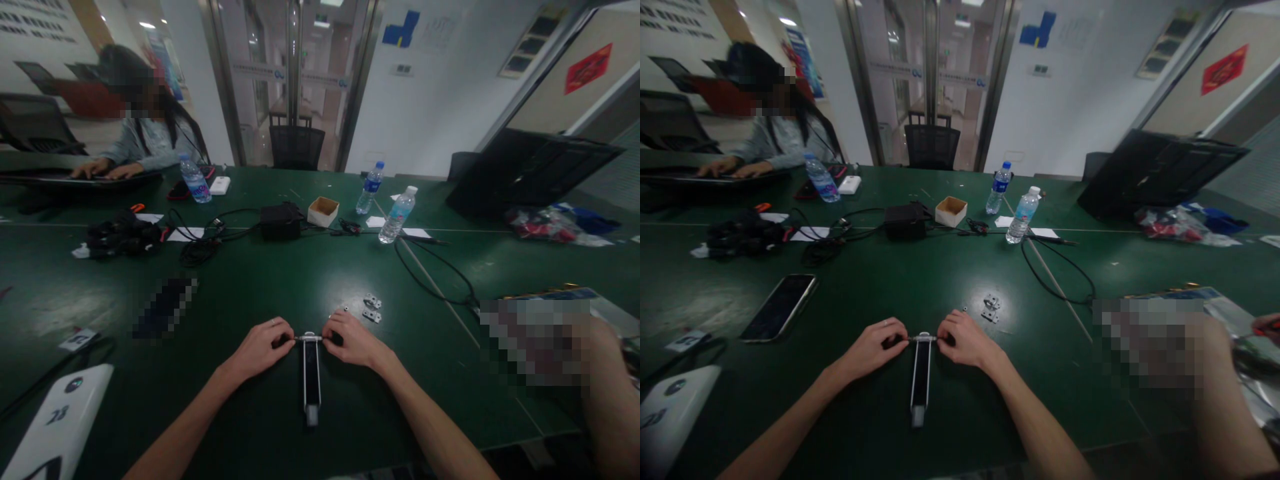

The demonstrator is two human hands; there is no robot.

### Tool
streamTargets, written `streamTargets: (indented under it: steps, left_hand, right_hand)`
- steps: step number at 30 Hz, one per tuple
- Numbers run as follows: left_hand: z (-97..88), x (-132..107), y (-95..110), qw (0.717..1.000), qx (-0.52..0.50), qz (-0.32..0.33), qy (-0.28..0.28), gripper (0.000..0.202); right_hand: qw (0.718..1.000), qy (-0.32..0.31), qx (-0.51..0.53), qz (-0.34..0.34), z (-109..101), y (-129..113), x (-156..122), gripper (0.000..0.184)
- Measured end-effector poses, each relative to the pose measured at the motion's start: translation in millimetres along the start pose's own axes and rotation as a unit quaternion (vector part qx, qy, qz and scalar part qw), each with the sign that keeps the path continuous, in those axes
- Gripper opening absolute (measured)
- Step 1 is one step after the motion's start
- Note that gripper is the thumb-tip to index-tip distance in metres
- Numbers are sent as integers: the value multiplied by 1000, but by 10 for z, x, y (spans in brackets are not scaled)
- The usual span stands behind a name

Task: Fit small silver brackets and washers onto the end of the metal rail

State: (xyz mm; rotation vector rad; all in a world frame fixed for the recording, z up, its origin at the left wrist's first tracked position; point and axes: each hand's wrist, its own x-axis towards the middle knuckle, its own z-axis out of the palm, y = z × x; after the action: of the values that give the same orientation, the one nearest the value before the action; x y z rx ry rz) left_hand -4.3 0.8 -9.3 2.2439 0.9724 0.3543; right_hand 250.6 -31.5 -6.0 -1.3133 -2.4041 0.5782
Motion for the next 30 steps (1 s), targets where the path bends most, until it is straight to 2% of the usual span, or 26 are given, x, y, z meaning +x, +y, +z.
streamTargets:
  steps: [14,30]
  left_hand:
    - [-25,7,64,999,5,-34,-28,19]
    - [-12,26,80,998,57,-24,-27,18]
  right_hand:
    - [1000,-2,-6,-3,28,35,-10,3]
    - [1000,-15,-3,21,13,16,-6,3]
